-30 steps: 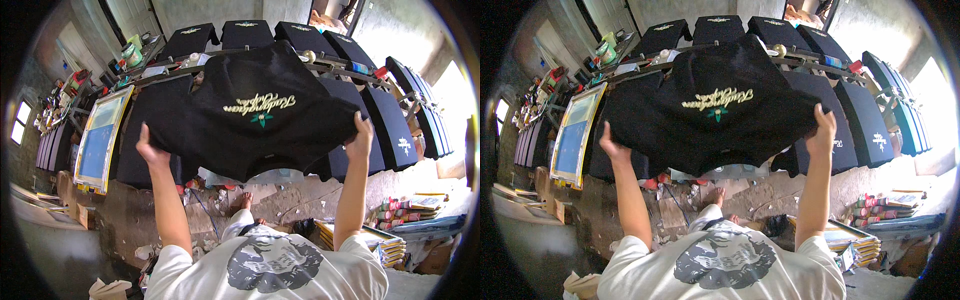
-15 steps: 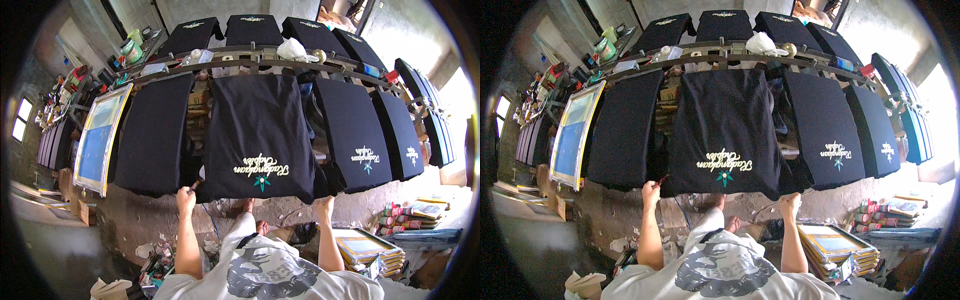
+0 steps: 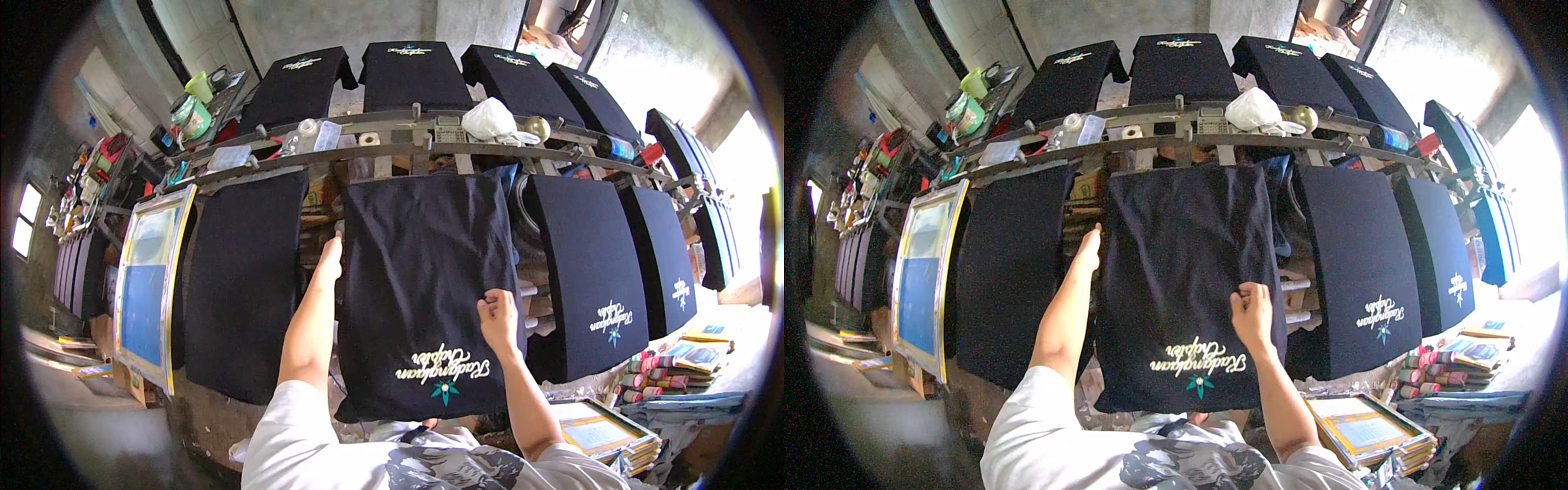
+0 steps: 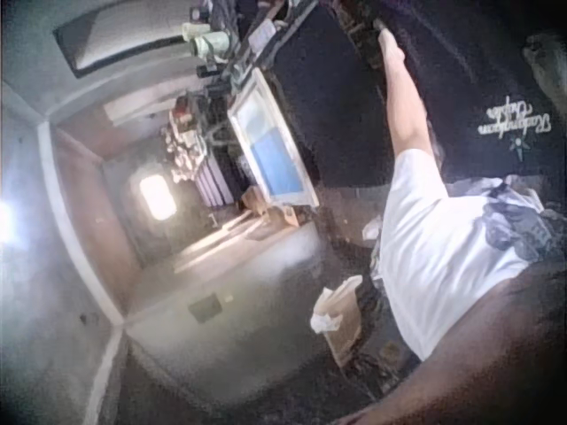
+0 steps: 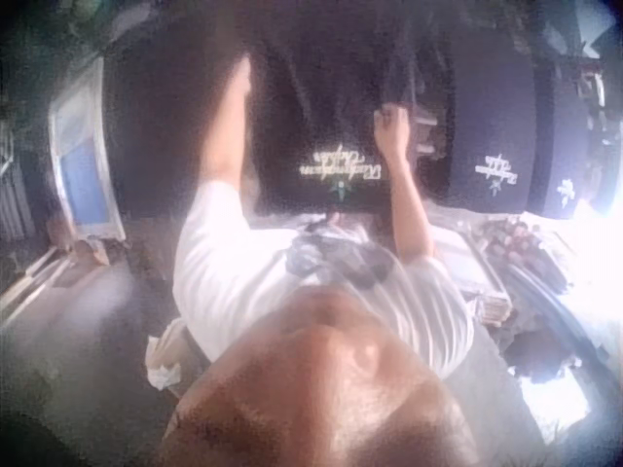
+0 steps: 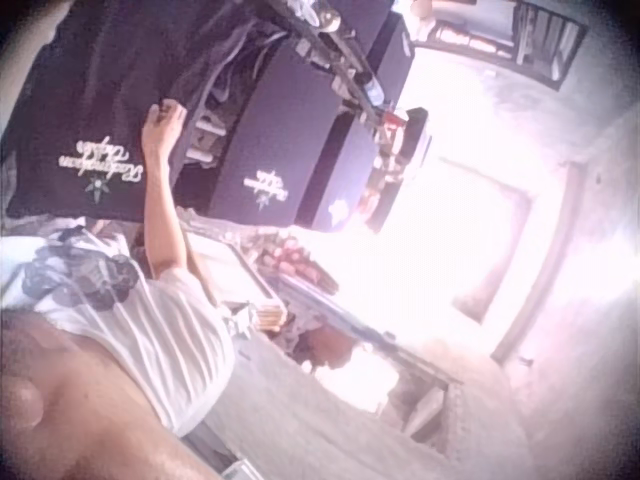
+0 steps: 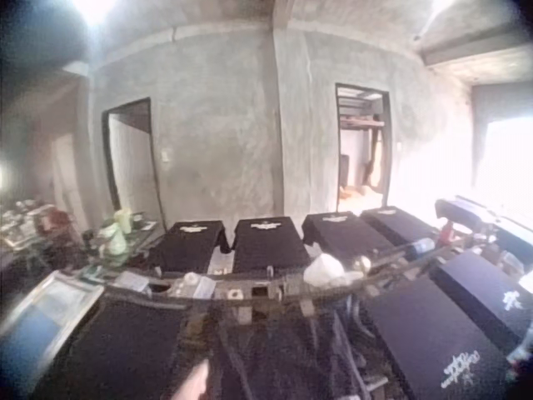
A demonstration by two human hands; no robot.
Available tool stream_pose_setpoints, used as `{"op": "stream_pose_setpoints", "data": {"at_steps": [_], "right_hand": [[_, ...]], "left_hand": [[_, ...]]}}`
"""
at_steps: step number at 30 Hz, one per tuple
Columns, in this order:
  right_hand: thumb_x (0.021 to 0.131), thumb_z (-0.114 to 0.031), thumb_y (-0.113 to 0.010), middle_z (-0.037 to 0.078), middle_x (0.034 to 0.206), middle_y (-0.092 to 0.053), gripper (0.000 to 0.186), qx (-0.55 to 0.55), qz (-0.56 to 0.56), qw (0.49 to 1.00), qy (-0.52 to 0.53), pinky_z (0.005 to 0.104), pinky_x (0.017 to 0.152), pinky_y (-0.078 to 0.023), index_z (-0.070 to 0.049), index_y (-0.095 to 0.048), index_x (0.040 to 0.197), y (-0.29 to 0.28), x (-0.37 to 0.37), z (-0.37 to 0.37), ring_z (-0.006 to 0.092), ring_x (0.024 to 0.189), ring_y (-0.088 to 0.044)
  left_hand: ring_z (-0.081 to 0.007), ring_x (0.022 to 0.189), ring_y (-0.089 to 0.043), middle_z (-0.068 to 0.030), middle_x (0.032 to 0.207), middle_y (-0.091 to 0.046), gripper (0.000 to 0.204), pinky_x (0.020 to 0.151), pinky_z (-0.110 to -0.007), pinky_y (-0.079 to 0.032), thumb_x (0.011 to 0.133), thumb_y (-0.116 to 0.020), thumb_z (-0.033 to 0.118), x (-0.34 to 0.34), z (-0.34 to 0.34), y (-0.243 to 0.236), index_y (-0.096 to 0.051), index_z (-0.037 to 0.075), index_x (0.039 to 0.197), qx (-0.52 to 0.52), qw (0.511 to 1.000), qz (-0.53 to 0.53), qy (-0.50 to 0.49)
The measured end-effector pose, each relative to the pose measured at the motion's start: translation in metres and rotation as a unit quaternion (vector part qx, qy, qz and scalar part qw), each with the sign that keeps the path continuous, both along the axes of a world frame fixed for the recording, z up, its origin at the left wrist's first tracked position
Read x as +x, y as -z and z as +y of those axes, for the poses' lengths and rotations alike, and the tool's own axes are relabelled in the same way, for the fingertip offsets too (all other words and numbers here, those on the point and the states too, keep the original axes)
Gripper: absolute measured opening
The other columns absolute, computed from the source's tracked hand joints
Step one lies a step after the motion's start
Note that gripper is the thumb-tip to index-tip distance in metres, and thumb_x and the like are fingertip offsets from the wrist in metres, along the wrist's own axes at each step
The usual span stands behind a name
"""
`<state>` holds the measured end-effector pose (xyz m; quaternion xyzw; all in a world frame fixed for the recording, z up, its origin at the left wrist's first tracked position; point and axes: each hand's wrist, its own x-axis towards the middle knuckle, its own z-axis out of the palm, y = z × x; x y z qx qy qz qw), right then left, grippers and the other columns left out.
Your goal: The person aligns black t-shirts on a multi-station rotary screen printing press, smooths the fabric, and rotates the carousel to move each shirt to the next station. The person repeats this process for several shirts, handling them one at a time.
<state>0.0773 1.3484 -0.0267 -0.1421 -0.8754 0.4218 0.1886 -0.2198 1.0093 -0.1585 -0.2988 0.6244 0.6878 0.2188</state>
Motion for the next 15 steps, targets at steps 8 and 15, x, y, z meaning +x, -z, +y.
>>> {"op": "stream_pose_setpoints", "data": {"at_steps": [8,15], "right_hand": [[0.100,-0.028,-0.059,0.006,0.056,-0.056,0.042,-0.172,-0.133,0.976,0.008,0.0294,0.050,-0.044,-0.001,-0.052,0.070,0.002,-0.074,-0.034,0.0128,0.051,-0.058],[0.099,-0.054,-0.054,0.015,0.109,-0.068,0.060,-0.571,-0.176,0.801,-0.045,0.0446,0.080,-0.056,0.002,-0.059,0.118,-0.047,-0.197,-0.070,0.0293,0.094,-0.068]], "left_hand": [[-0.0267,0.107,-0.064,-0.0175,0.116,-0.069,0.034,0.096,-0.038,-0.046,0.094,-0.067,0.018,-0.030,0.036,-0.085,-0.066,-0.004,0.120,0.027,0.993,0.027,-0.116],[-0.0120,0.088,-0.062,-0.0042,0.099,-0.068,0.033,0.080,-0.027,-0.051,0.085,-0.076,0.008,0.068,0.063,-0.160,-0.067,-0.001,0.115,0.032,0.922,0.323,0.213]]}}
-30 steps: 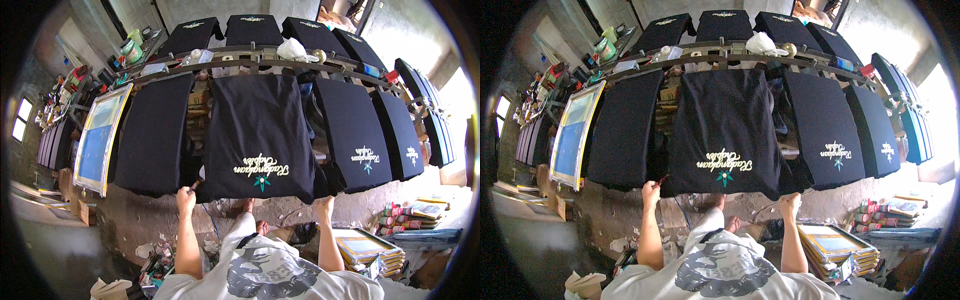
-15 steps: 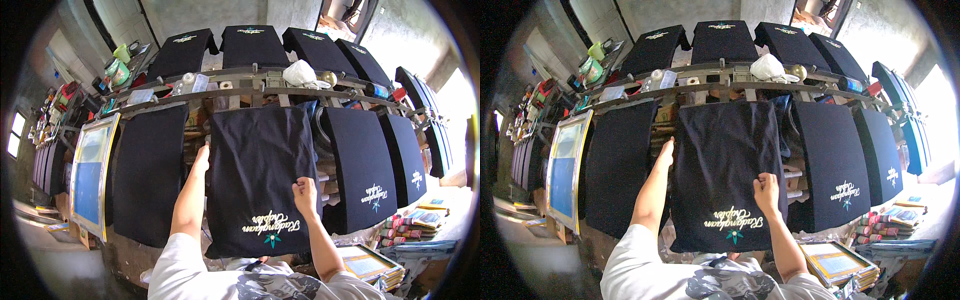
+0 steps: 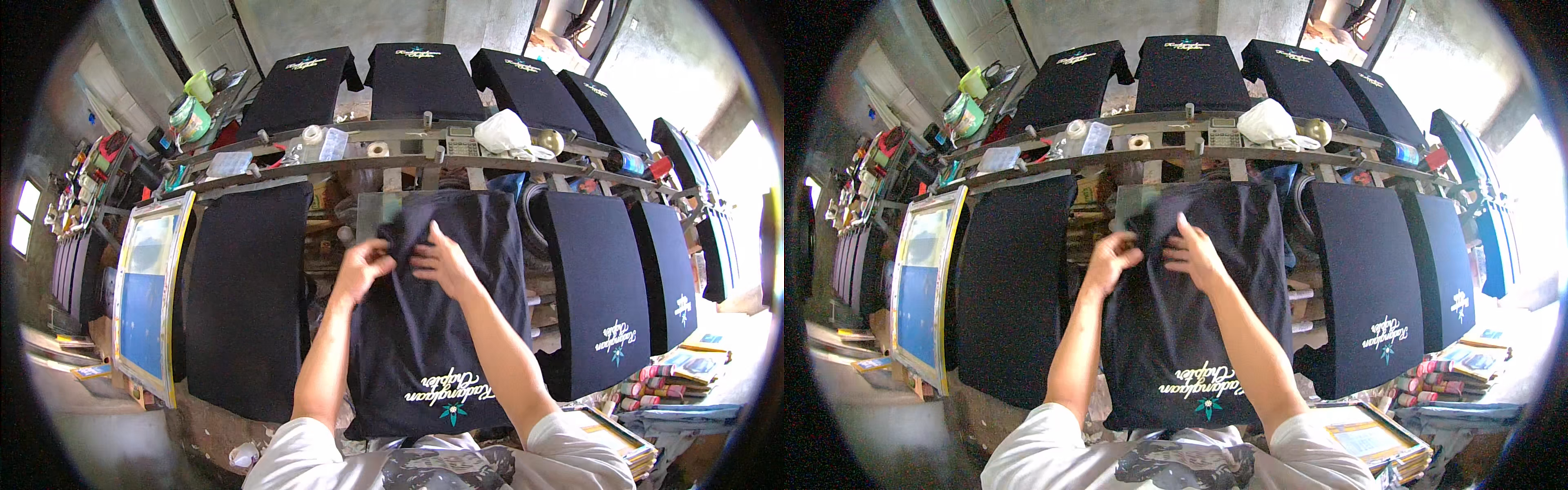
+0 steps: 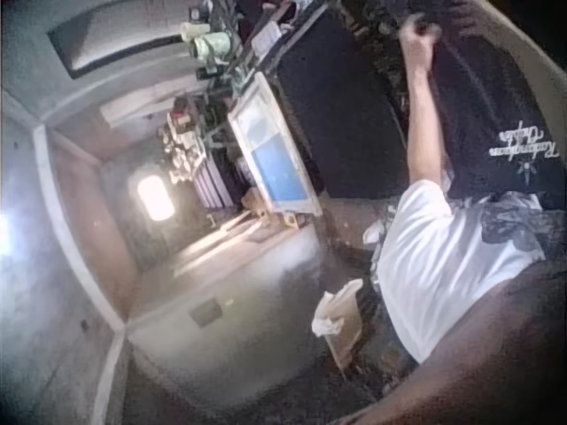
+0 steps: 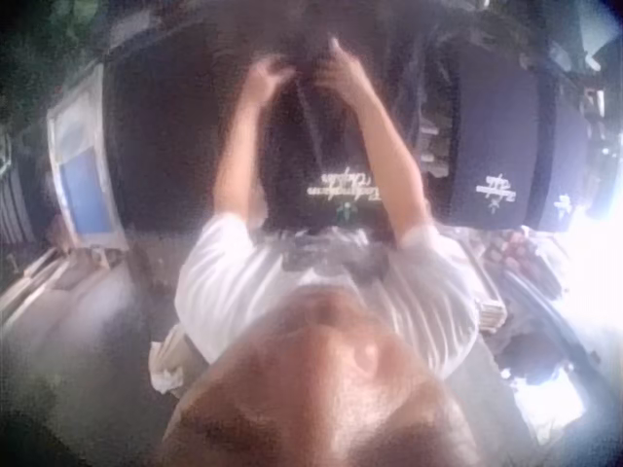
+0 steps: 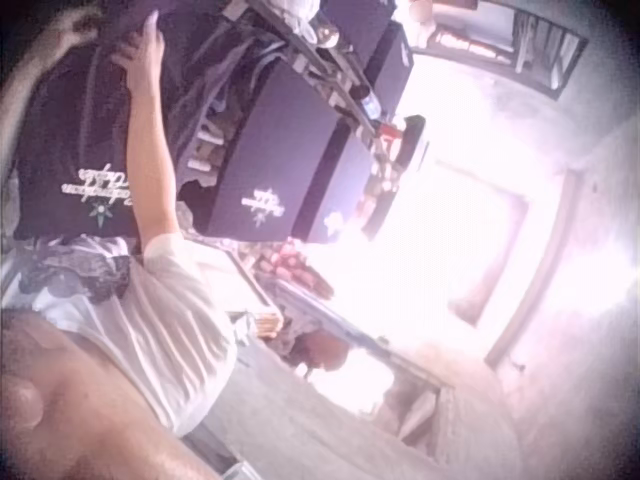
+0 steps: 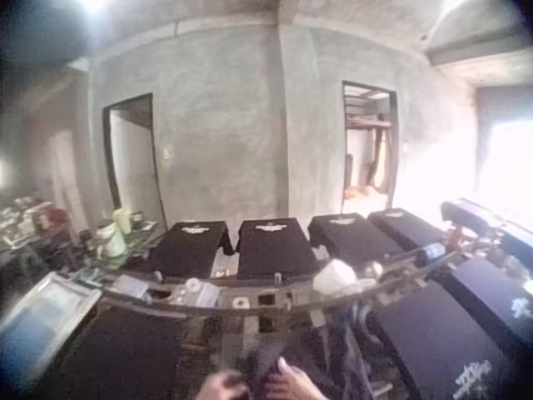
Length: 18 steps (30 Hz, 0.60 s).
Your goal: The person aligns black t-shirts on a multi-station rotary screen printing press, smooths the fabric, and rotates the carousel to move each shirt to the next station. The person repeats this process for several shirts, handling them one at a time.
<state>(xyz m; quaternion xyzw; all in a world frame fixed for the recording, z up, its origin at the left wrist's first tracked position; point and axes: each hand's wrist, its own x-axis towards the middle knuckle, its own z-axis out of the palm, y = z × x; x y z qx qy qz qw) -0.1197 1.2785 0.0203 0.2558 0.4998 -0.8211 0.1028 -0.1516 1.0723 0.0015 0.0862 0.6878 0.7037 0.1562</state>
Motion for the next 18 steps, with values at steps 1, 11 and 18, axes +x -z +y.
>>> {"op": "stream_pose_setpoints", "data": {"at_steps": [1,11,18], "right_hand": [[0.098,-0.037,-0.061,0.019,0.122,-0.063,0.052,-0.092,0.043,0.993,-0.055,0.0451,0.088,-0.054,0.003,-0.053,0.130,-0.001,-0.015,0.009,0.0291,0.109,-0.064],[0.070,-0.010,-0.060,0.023,0.074,-0.061,0.023,0.370,0.361,0.717,-0.467,0.0424,0.068,-0.047,0.008,-0.060,0.085,-0.186,0.130,-0.016,0.0295,0.070,-0.061],[0.070,-0.030,-0.082,0.015,0.087,-0.066,0.048,0.316,0.554,0.762,0.112,0.0386,0.070,-0.050,0.006,-0.067,0.098,-0.210,0.313,0.107,0.0280,0.074,-0.064]], "left_hand": [[-0.0101,0.087,-0.061,-0.0037,0.097,-0.067,0.029,0.078,-0.026,-0.050,0.085,-0.075,0.004,0.010,0.003,-0.009,-0.067,0.000,0.113,0.015,0.992,0.013,0.122],[-0.0326,0.134,-0.044,-0.0131,0.146,-0.043,0.065,0.109,-0.040,-0.037,0.077,-0.072,0.000,0.065,0.015,-0.043,-0.053,0.013,0.138,-0.111,0.903,0.413,0.048],[-0.0084,0.080,-0.055,0.0034,0.085,-0.062,0.006,0.077,-0.026,-0.046,0.089,-0.070,0.004,0.153,-0.010,-0.085,-0.065,0.006,0.092,0.082,0.988,-0.027,0.125]]}}
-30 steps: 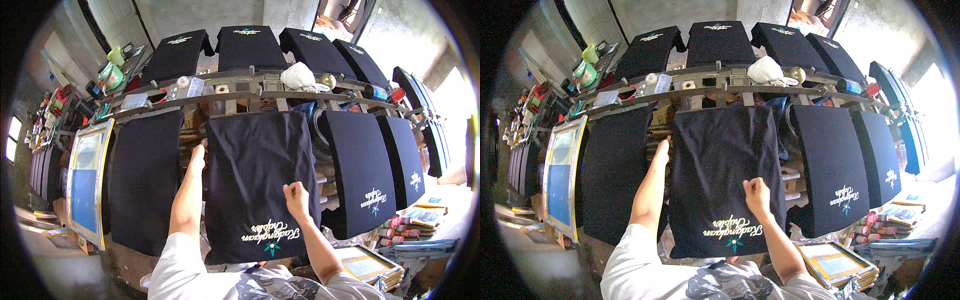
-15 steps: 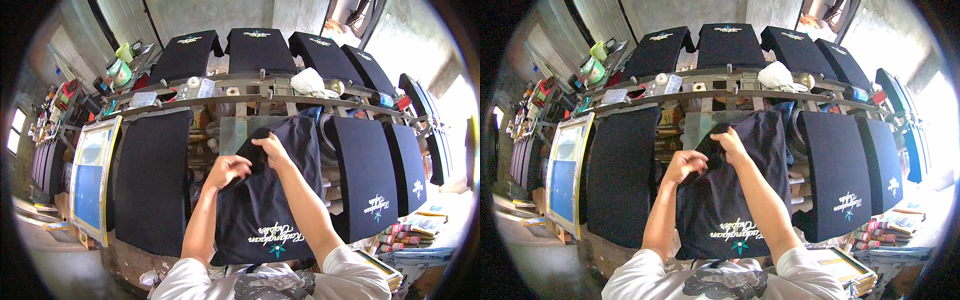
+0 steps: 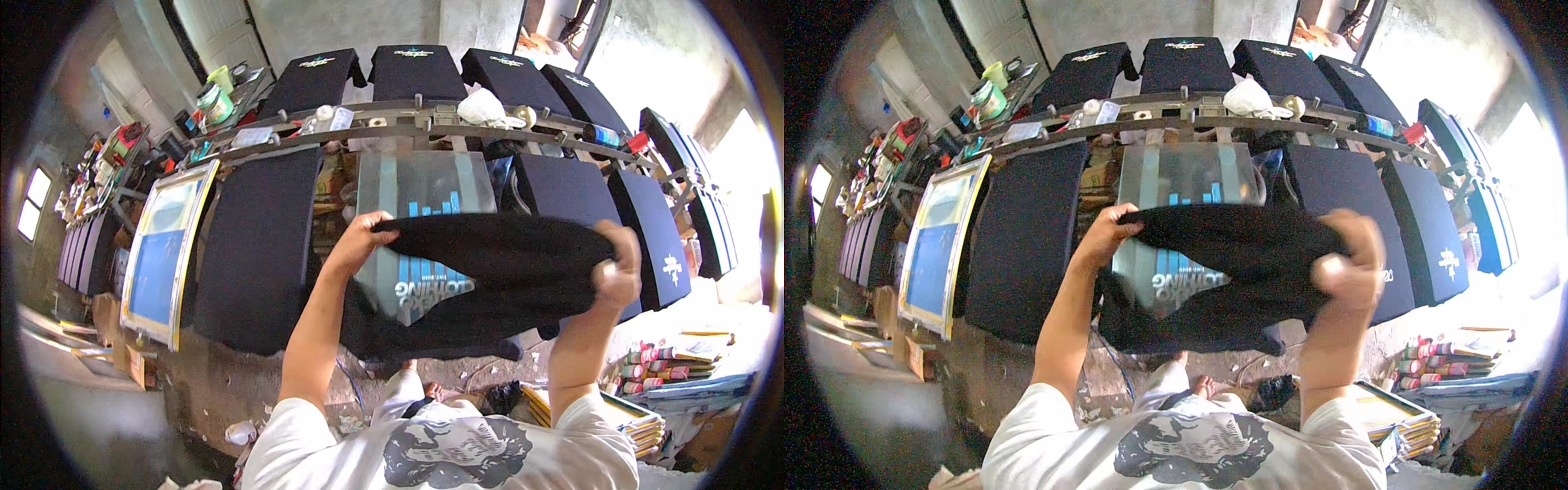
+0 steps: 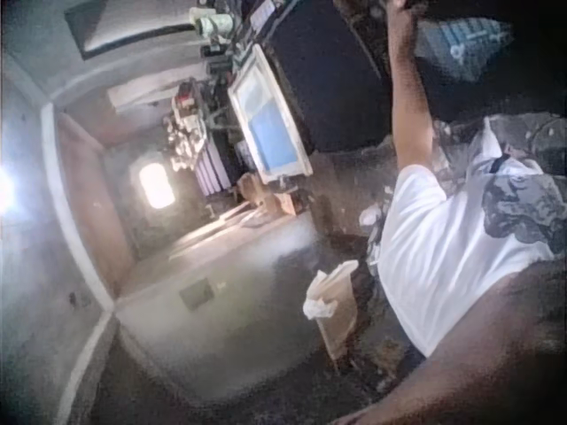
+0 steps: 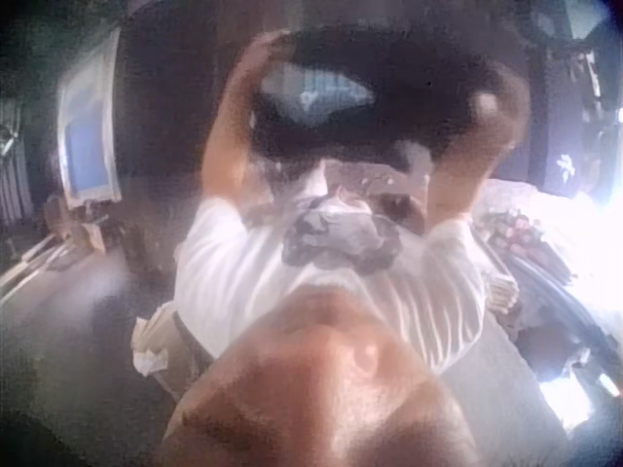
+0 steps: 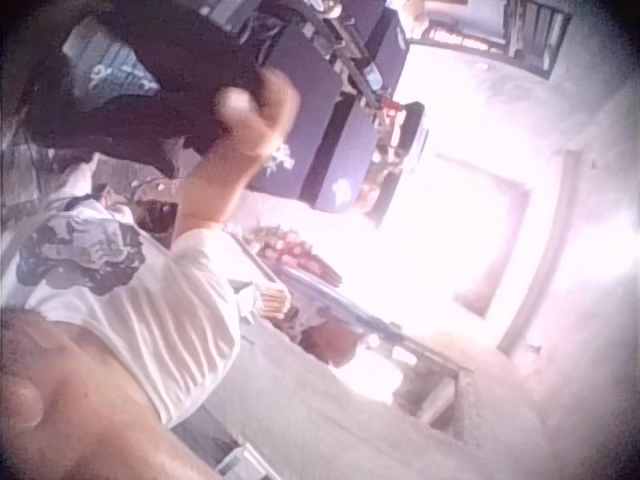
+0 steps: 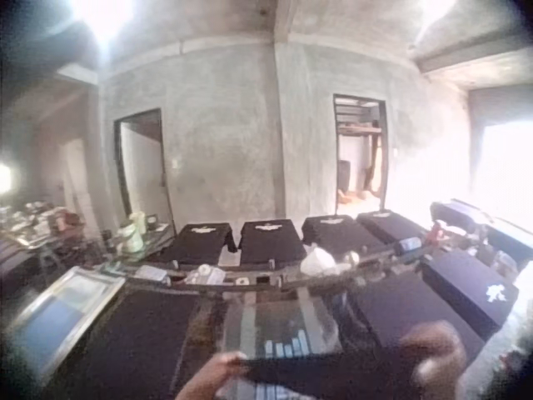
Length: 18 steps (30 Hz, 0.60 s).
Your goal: The person aligns black t-shirts on a multi-station rotary screen printing press, smooths the fabric, and rotates the carousel to move each shirt to the next station. The person repeats this process for several shirts, handling them one at a time.
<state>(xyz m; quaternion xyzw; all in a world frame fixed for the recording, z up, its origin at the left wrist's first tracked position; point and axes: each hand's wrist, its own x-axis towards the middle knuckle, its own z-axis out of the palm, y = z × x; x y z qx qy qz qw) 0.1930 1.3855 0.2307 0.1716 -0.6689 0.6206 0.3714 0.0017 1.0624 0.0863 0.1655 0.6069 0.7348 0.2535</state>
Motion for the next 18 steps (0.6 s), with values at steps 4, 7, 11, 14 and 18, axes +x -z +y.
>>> {"op": "stream_pose_setpoints", "data": {"at_steps": [4,7,11,14,18], "right_hand": [[0.087,-0.017,-0.072,0.017,0.105,-0.070,0.037,-0.149,-0.132,0.979,-0.052,0.0308,0.081,-0.053,0.008,-0.063,0.113,-0.037,0.063,0.021,0.0206,0.089,-0.068],[0.093,-0.017,-0.068,0.014,0.105,-0.071,0.036,-0.050,-0.230,0.968,0.090,0.0294,0.082,-0.052,0.008,-0.061,0.117,-0.042,0.094,0.015,0.0171,0.089,-0.067],[0.091,-0.015,-0.068,0.007,0.098,-0.062,0.029,0.256,-0.307,0.896,0.192,0.0290,0.092,-0.043,0.003,-0.058,0.111,-0.012,0.144,0.039,0.0168,0.099,-0.055],[0.063,0.013,-0.057,0.007,0.085,-0.053,0.026,0.242,-0.278,0.928,0.041,0.0306,0.076,-0.044,0.002,-0.056,0.087,-0.006,0.178,0.042,0.0184,0.082,-0.052],[0.057,0.013,-0.052,0.010,0.084,-0.053,0.028,0.270,-0.188,0.940,0.093,0.0317,0.074,-0.044,0.001,-0.059,0.082,0.004,0.202,0.035,0.0259,0.079,-0.054]], "left_hand": [[-0.0058,0.080,-0.056,0.0035,0.085,-0.063,0.004,0.075,-0.023,-0.047,0.090,-0.068,0.004,0.052,0.002,-0.042,-0.066,0.006,0.092,0.021,1.000,0.011,-0.013],[-0.0081,0.083,-0.060,-0.0002,0.093,-0.065,0.009,0.076,-0.024,-0.048,0.090,-0.067,0.003,0.097,-0.001,-0.073,-0.064,0.004,0.099,0.050,0.999,0.002,-0.004],[-0.0103,0.086,-0.059,0.0001,0.090,-0.062,0.028,0.079,-0.026,-0.046,0.073,-0.079,0.012,0.173,-0.038,-0.127,-0.063,0.004,0.095,0.149,0.969,0.196,-0.007],[-0.0212,0.057,-0.062,-0.0168,0.074,-0.064,0.029,0.050,-0.034,-0.048,0.072,-0.078,-0.003,0.214,-0.082,-0.156,-0.058,-0.004,0.092,0.388,0.892,0.221,0.071],[-0.0210,0.045,-0.051,-0.0149,0.063,-0.057,0.019,0.041,-0.038,-0.039,0.084,-0.073,-0.001,0.245,-0.102,-0.184,-0.060,-0.004,0.097,0.325,0.877,0.295,0.197]]}}
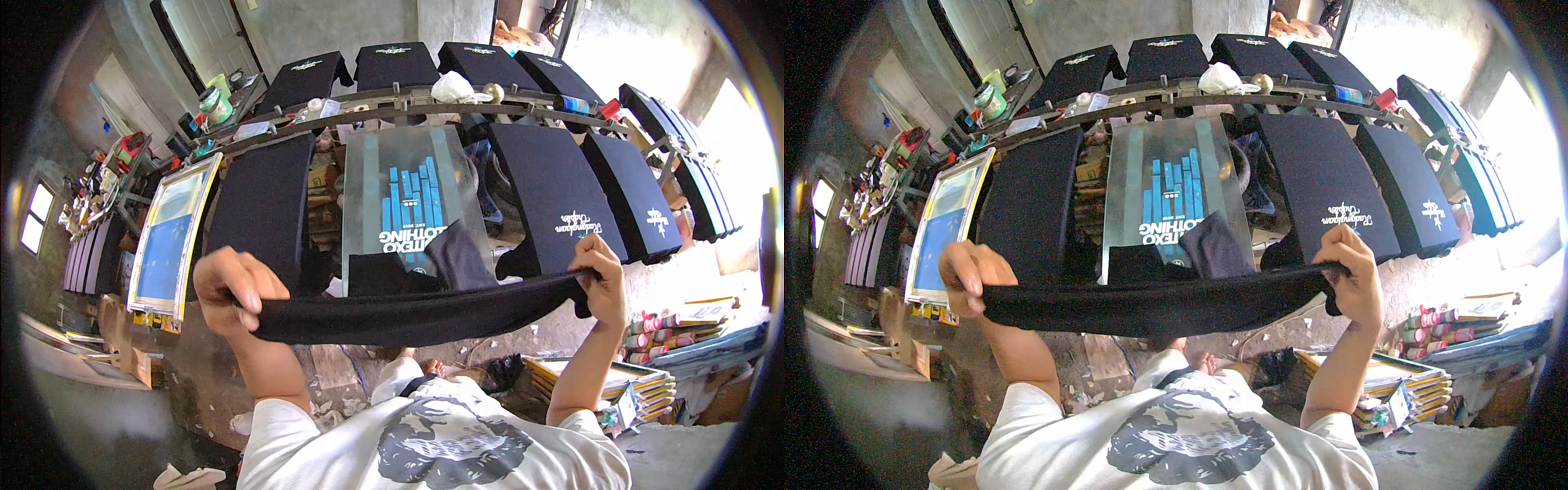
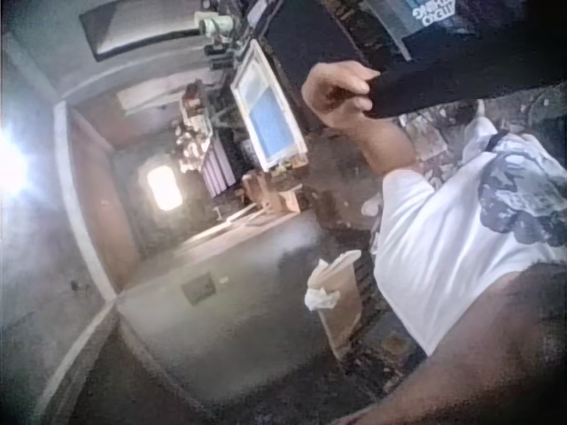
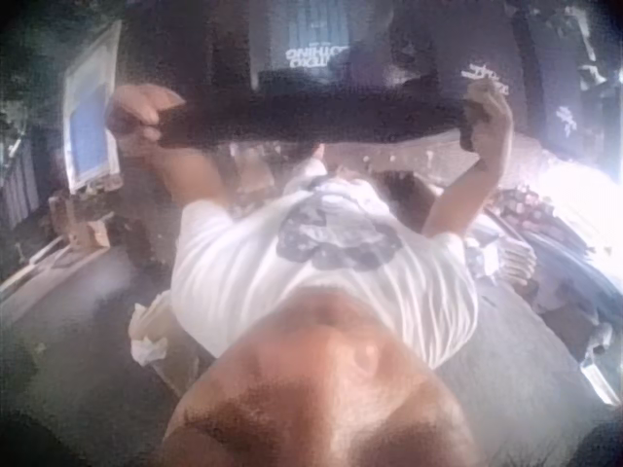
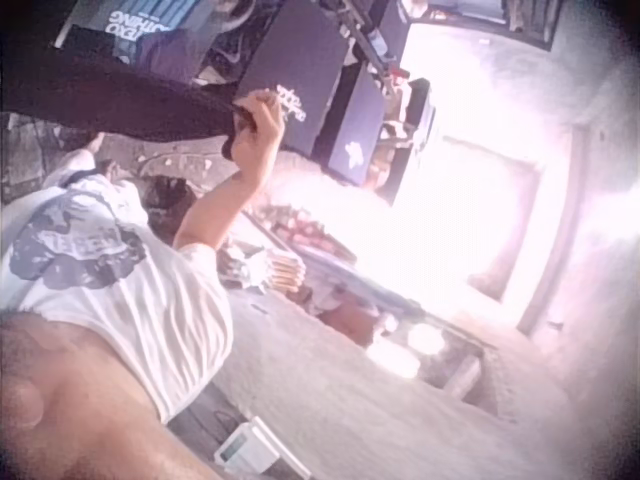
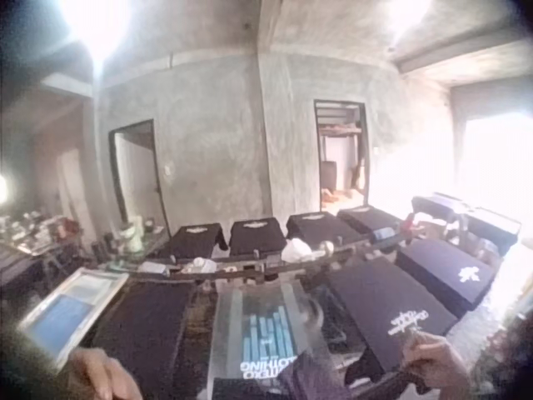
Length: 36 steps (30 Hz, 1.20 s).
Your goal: The person aligns black t-shirts on a multi-station rotary screen printing press, smooths the fabric, and rotates the carousel to move each shirt to the next station. The person repeats this process for several shirts, handling them one at a time.
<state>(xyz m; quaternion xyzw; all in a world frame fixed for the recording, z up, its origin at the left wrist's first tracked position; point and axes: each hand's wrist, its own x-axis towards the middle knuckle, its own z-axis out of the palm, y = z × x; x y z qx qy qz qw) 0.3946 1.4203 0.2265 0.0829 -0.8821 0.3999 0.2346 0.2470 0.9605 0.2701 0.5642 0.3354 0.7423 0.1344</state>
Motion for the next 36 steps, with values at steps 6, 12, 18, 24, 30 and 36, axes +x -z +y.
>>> {"op": "stream_pose_setpoints", "data": {"at_steps": [6,12,18,24,30,36], "right_hand": [[0.062,0.020,-0.050,0.015,0.088,-0.059,0.037,0.027,0.000,1.000,-0.003,0.0348,0.075,-0.049,0.002,-0.061,0.092,0.035,0.004,-0.018,0.0320,0.081,-0.059],[0.067,0.011,-0.056,0.014,0.082,-0.060,0.024,-0.103,-0.044,0.988,-0.103,0.0344,0.070,-0.048,0.003,-0.059,0.089,0.062,0.010,-0.023,0.0284,0.074,-0.059],[0.077,-0.006,-0.072,0.016,0.087,-0.066,0.020,-0.039,-0.162,0.926,-0.339,0.0396,0.074,-0.050,0.002,-0.065,0.094,0.063,-0.012,-0.086,0.0320,0.081,-0.064],[0.078,-0.006,-0.073,0.016,0.093,-0.068,0.022,-0.056,-0.190,0.899,-0.390,0.0397,0.079,-0.051,0.001,-0.068,0.098,0.078,-0.037,-0.122,0.0333,0.087,-0.066],[0.062,0.012,-0.056,0.011,0.082,-0.063,0.030,-0.116,0.060,0.982,-0.133,0.0319,0.068,-0.048,0.001,-0.070,0.086,0.068,-0.054,-0.099,0.0229,0.078,-0.061],[0.058,0.015,-0.048,0.007,0.076,-0.064,0.037,-0.085,0.179,0.980,0.036,0.0238,0.062,-0.045,0.002,-0.070,0.085,0.038,-0.023,-0.050,0.0140,0.068,-0.058]], "left_hand": [[-0.0313,0.045,-0.049,-0.0172,0.057,-0.051,0.021,0.044,-0.046,-0.043,0.099,-0.057,0.006,0.046,-0.007,-0.032,-0.065,-0.011,0.091,-0.047,0.964,0.135,0.222],[-0.0240,0.036,-0.043,-0.0165,0.051,-0.049,0.012,0.036,-0.041,-0.041,0.090,-0.060,-0.005,0.063,-0.055,-0.011,-0.060,-0.012,0.081,-0.018,0.987,0.078,0.142],[-0.0142,0.032,-0.038,-0.0094,0.047,-0.043,0.012,0.030,-0.036,-0.035,0.083,-0.064,-0.006,0.122,-0.094,-0.038,-0.057,-0.011,0.091,0.167,0.976,0.093,0.105],[-0.0103,0.032,-0.034,-0.0062,0.047,-0.043,0.012,0.029,-0.033,-0.026,0.081,-0.064,-0.009,0.155,-0.136,-0.024,-0.054,-0.005,0.087,0.104,0.991,0.065,-0.045],[-0.0146,0.066,-0.059,-0.0057,0.074,-0.060,0.018,0.062,-0.027,-0.047,0.078,-0.075,0.004,0.182,-0.176,0.089,-0.059,0.003,0.086,0.146,0.847,-0.001,-0.512],[-0.0172,0.085,-0.060,-0.0084,0.093,-0.064,0.011,0.081,-0.029,-0.047,0.089,-0.071,0.006,0.130,-0.083,0.068,-0.061,0.001,0.093,-0.244,0.668,0.072,-0.699]]}}
